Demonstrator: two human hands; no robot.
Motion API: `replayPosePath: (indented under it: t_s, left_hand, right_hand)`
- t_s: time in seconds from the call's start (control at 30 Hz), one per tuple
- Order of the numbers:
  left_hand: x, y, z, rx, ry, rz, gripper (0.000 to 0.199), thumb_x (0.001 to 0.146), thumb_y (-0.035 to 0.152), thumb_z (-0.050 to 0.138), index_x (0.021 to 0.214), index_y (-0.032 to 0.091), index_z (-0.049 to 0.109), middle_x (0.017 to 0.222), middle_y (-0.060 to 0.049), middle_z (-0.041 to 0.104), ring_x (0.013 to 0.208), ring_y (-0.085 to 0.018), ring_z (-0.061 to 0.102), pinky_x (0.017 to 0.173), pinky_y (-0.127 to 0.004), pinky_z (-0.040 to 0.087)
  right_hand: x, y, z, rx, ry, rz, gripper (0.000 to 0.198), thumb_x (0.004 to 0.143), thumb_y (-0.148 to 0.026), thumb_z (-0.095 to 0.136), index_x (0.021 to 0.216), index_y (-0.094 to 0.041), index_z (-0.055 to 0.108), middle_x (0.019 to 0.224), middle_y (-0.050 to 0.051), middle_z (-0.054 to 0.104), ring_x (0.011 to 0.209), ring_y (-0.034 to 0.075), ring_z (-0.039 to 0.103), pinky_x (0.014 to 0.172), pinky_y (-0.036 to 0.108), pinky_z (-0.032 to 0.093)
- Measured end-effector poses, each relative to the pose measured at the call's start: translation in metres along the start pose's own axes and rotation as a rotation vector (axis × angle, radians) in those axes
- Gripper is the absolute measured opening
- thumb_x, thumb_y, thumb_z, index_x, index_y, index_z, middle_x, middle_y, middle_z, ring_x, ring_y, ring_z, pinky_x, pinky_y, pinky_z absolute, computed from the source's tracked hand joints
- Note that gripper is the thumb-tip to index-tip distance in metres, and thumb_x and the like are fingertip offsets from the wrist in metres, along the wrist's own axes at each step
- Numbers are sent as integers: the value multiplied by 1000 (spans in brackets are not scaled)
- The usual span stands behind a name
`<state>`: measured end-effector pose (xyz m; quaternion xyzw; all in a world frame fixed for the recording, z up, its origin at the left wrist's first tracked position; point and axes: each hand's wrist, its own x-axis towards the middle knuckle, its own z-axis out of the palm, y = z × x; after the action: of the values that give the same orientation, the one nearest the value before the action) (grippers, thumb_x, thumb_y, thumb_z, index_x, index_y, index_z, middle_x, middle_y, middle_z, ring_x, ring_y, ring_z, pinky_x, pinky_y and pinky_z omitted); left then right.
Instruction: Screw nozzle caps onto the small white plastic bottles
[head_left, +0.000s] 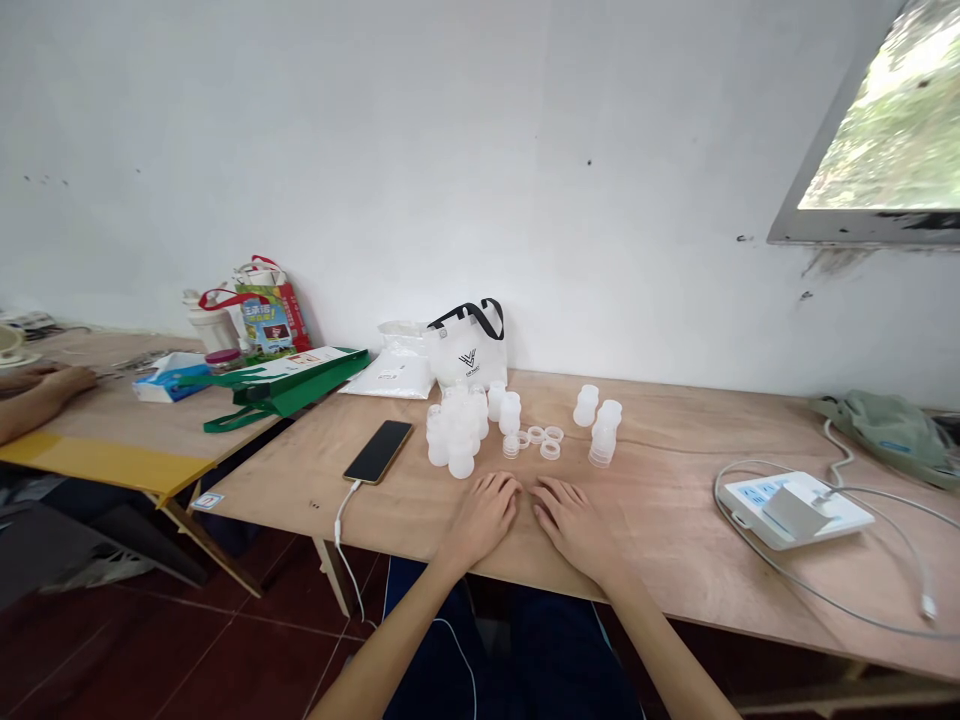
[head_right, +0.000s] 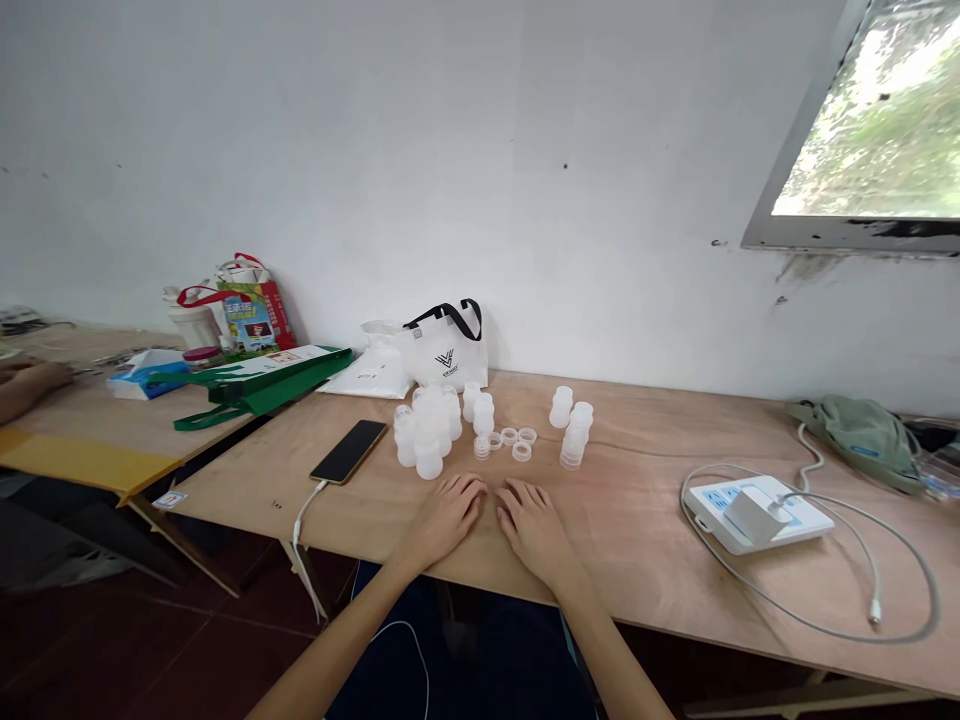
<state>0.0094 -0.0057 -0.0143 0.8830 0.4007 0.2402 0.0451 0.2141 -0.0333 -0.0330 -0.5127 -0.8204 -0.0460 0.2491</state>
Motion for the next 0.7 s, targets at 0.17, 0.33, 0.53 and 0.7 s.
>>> replayPosePath:
  t_s: [0.17,0.33,0.53,0.7]
  left_hand:
    - [0,0,0,2,-1,0,21,101,15,42,113,23,58,117,-5,64,109,-23,59,95,-39,48]
    - [0,0,0,1,-11,-6,21,101,15,42,112,23,59,117,-5,64,110,-23,59,96,-39,47]
    - [0,-1,1,0,-5,-4,21,101,14,42,112,23,58,118,-5,64,110,-22,58,97,-39,47]
    - [1,1,-1,-4,-18,-9,21,101,14,42,113,23,58,119,-5,64,110,-23,58,96,-39,47]
  right_hand:
    - [0,0,1,-5,-21,5,31,104,-25,46,128,-23,64,137,11,65,126,26,60,106,48,49]
    - [0,1,1,2,-28,2,31,104,-25,45,130,-23,62,138,10,64,127,26,60,107,47,48]
    - [-1,2,4,-2,-2,-3,31,104,-26,45,129,-25,63,136,10,65,125,26,60,105,47,49]
    - [-1,3,5,-3,3,-4,31,103,-26,46,129,-24,64,135,11,66,125,26,61,105,47,50]
